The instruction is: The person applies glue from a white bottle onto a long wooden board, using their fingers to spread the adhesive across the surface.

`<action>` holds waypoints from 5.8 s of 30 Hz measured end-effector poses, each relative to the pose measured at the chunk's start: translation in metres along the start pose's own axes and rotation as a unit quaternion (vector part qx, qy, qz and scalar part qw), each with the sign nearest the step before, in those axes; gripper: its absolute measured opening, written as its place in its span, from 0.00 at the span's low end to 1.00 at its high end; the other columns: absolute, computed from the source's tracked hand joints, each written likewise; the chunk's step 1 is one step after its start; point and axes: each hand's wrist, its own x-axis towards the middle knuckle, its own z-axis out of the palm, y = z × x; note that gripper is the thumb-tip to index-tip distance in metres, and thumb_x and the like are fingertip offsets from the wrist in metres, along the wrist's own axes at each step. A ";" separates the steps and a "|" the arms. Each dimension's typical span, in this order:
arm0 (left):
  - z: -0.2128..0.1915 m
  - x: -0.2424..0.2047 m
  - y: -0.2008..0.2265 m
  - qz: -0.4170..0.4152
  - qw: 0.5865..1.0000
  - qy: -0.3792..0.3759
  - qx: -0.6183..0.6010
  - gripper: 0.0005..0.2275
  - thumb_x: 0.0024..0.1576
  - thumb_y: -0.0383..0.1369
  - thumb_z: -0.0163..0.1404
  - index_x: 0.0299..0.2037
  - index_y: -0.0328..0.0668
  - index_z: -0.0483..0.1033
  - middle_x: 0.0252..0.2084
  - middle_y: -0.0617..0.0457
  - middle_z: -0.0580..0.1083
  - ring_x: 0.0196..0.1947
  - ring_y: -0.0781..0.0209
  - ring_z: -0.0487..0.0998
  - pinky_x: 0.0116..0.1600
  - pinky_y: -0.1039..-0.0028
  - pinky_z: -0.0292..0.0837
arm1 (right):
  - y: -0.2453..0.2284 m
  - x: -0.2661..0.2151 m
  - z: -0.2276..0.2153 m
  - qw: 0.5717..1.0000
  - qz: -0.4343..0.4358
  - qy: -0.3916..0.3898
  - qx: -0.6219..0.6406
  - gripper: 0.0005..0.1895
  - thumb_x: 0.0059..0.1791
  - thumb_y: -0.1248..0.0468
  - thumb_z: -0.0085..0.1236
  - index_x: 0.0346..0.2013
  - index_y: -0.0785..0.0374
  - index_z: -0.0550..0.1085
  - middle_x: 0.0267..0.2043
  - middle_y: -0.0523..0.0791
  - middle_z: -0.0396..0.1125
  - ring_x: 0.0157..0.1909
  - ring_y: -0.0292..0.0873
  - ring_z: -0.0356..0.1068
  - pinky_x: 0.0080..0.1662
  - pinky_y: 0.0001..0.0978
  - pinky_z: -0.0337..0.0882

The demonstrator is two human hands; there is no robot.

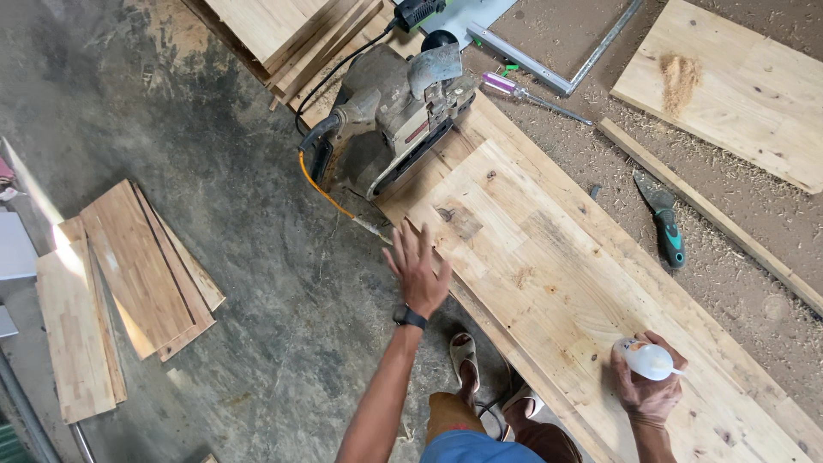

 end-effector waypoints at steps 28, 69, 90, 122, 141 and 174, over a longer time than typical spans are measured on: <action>0.001 -0.019 0.020 -0.002 0.999 0.037 0.012 0.33 0.52 0.46 0.64 0.70 0.69 0.66 0.80 0.41 0.42 0.79 0.35 0.42 0.68 0.23 0.35 | -0.004 -0.001 -0.002 0.999 0.031 -0.007 0.014 0.36 0.46 0.49 0.68 0.63 0.59 0.66 0.56 0.47 0.73 0.54 0.50 0.74 0.51 0.42 0.71; -0.012 0.046 0.008 -0.282 0.948 -0.009 -0.147 0.50 0.41 0.42 0.73 0.73 0.54 0.54 0.80 0.39 0.34 0.79 0.37 0.36 0.70 0.35 0.43 | -0.006 -0.001 -0.004 1.000 0.024 -0.013 0.015 0.35 0.46 0.53 0.69 0.61 0.61 0.65 0.58 0.46 0.72 0.54 0.49 0.74 0.50 0.44 0.70; -0.026 0.051 0.031 -0.332 0.905 -0.034 -0.263 0.39 0.53 0.37 0.65 0.72 0.61 0.52 0.80 0.42 0.30 0.78 0.33 0.40 0.69 0.30 0.44 | -0.006 -0.002 -0.004 1.000 0.022 -0.005 0.002 0.35 0.46 0.50 0.67 0.63 0.60 0.67 0.57 0.47 0.72 0.53 0.50 0.74 0.50 0.45 0.71; -0.016 0.054 0.031 -0.366 0.876 0.040 -0.313 0.37 0.45 0.39 0.67 0.66 0.58 0.62 0.71 0.45 0.62 0.68 0.36 0.63 0.63 0.32 0.51 | -0.002 -0.002 -0.003 0.999 0.035 -0.024 0.026 0.36 0.45 0.53 0.68 0.63 0.62 0.66 0.57 0.47 0.72 0.56 0.49 0.73 0.53 0.43 0.70; -0.042 0.047 0.032 -0.316 0.902 -0.039 -0.290 0.38 0.51 0.38 0.65 0.70 0.60 0.55 0.75 0.46 0.56 0.73 0.36 0.56 0.69 0.29 0.48 | -0.003 -0.005 -0.003 0.999 0.035 -0.007 0.035 0.32 0.46 0.55 0.69 0.61 0.59 0.66 0.57 0.45 0.72 0.56 0.47 0.73 0.54 0.42 0.70; -0.023 0.053 -0.003 -0.310 0.908 -0.083 -0.267 0.26 0.63 0.53 0.49 0.70 0.68 0.55 0.72 0.36 0.56 0.71 0.29 0.59 0.70 0.32 0.47 | -0.200 0.036 0.148 0.899 -0.001 -0.431 -0.074 0.33 0.39 0.34 0.65 0.39 0.60 0.76 0.34 0.59 0.75 0.47 0.66 0.75 0.45 0.59 0.71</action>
